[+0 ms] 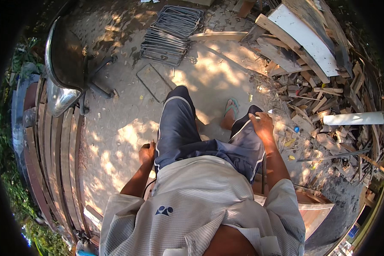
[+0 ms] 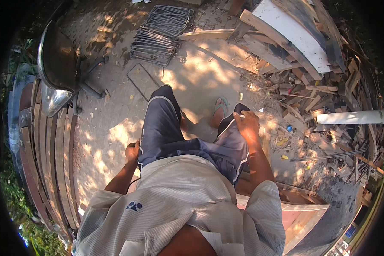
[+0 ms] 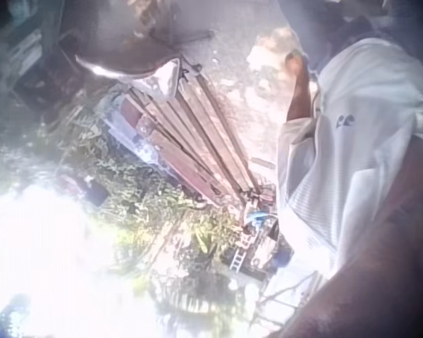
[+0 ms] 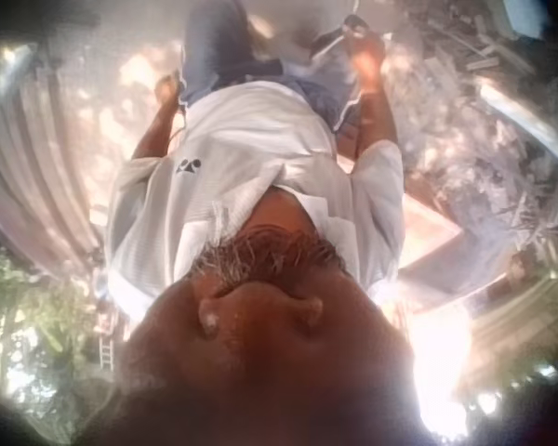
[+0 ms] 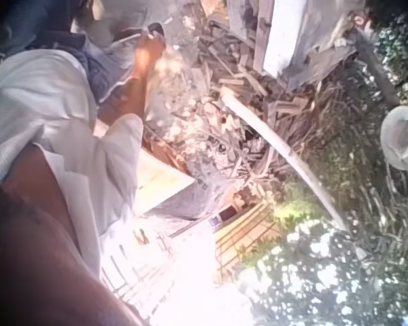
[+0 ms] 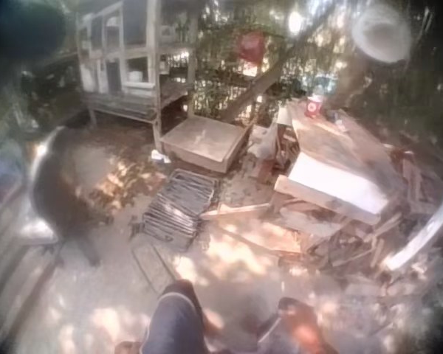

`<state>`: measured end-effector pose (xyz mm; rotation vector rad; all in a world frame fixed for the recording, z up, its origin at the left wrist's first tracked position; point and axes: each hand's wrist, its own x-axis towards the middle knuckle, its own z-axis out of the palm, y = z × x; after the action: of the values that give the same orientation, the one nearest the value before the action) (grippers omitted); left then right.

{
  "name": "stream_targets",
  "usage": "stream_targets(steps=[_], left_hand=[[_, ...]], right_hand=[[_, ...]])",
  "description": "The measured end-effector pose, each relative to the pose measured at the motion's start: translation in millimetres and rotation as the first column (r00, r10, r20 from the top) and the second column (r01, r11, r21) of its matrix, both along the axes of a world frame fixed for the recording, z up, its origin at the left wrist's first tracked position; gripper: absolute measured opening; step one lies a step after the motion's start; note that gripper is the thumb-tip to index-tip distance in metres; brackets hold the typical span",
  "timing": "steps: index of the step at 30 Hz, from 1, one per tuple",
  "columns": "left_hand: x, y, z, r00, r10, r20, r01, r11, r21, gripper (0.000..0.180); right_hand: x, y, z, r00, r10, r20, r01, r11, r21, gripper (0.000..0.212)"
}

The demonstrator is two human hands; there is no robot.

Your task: The person ties groups of rectangular rebar stirrups together with thin wire using a hook tool, then stands up and picks up a broom.

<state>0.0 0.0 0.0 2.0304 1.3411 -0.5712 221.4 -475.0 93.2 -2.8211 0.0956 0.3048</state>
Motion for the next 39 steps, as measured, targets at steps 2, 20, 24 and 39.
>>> stream_targets(steps=[2,20,24,39], left_hand=[[-22.3,-17.6,3.6,0.999,0.037,0.019,-0.036,0.999,-0.031,0.053],[-1.4,2.1,-3.7,0.992,0.019,0.123,-0.015,0.999,-0.029,0.036],[13.8,2.1,-1.2,0.989,-0.062,0.132,0.060,0.998,0.018,0.038],[145.9,-25.4,86.5,0.968,0.042,0.249,0.061,0.919,-0.390,0.046]], right_hand=[[5.5,-20.0,14.2,0.997,0.014,-0.079,-0.016,1.000,-0.020,0.052],[107.6,6.8,-19.1,0.850,-0.010,-0.526,0.028,0.999,0.026,0.043],[114.2,26.3,-19.1,0.816,0.122,-0.565,-0.084,0.992,0.092,0.042],[177.9,154.1,1.6,0.373,0.421,-0.827,-0.719,0.694,0.029,0.050]])
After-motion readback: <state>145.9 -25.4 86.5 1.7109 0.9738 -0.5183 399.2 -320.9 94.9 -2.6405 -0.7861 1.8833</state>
